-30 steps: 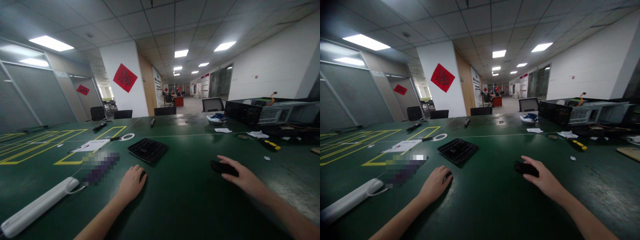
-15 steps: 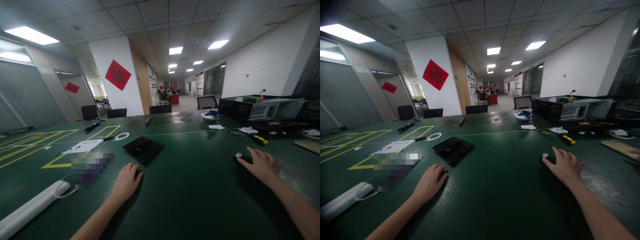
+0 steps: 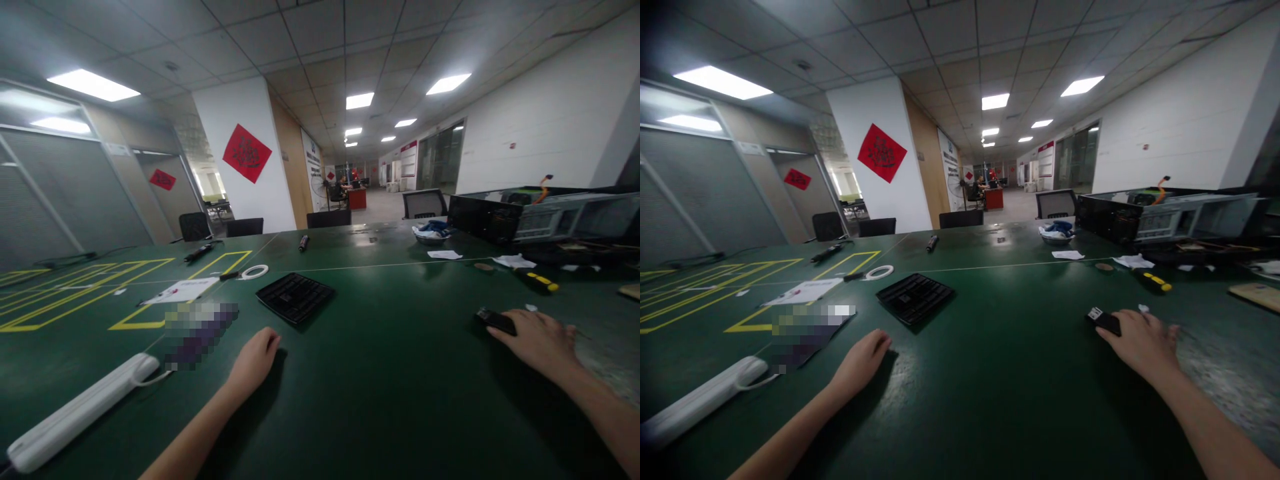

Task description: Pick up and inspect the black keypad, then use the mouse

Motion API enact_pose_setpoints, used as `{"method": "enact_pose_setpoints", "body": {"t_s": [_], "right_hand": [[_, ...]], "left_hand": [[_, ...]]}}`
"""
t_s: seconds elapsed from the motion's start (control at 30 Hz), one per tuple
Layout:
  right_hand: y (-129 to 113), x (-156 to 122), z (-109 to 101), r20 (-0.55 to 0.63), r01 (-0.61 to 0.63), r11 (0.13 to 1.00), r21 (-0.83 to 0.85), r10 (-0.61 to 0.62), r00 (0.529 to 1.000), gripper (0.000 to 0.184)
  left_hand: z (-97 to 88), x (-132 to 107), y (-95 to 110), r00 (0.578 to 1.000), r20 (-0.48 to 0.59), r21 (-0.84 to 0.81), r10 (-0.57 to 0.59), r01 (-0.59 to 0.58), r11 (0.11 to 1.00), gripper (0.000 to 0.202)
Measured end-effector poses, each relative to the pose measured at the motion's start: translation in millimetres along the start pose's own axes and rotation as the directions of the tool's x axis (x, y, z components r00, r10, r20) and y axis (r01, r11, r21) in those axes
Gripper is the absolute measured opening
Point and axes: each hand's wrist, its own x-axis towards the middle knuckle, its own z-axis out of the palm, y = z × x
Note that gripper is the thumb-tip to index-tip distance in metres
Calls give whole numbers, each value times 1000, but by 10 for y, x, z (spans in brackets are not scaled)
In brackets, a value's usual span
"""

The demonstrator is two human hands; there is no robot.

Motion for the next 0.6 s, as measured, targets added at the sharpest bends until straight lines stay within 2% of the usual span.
{"method": "enact_pose_setpoints", "body": {"t_s": [0.07,0.1,0.17,0.23,0.33,0.47,0.6], "right_hand": [[-146,-6,-15,-17,92,991,93,-91,996,51],[-235,-24,-29,-24,156,974,162,-154,988,53],[-432,-103,-76,-25,276,904,327,-284,959,55],[-634,-235,-151,24,321,815,482,-379,925,56],[-884,-469,-274,180,301,733,610,-497,849,54],[-1040,-660,-321,330,233,700,675,-569,754,50],[-1060,-684,-269,362,209,685,698,-589,723,44]], "left_hand": [[-57,99,-6,987,-25,-262,-160,148,954,18],[-92,174,-5,975,-20,-336,-222,202,920,18],[-159,372,7,964,-23,-357,-264,239,903,17],[-194,615,26,966,-41,-297,-257,233,926,15],[-155,994,51,970,-66,-173,-235,221,960,18],[-8,1362,61,975,-17,64,-224,224,972,24],[73,1506,88,980,50,249,-195,177,952,19]]}}
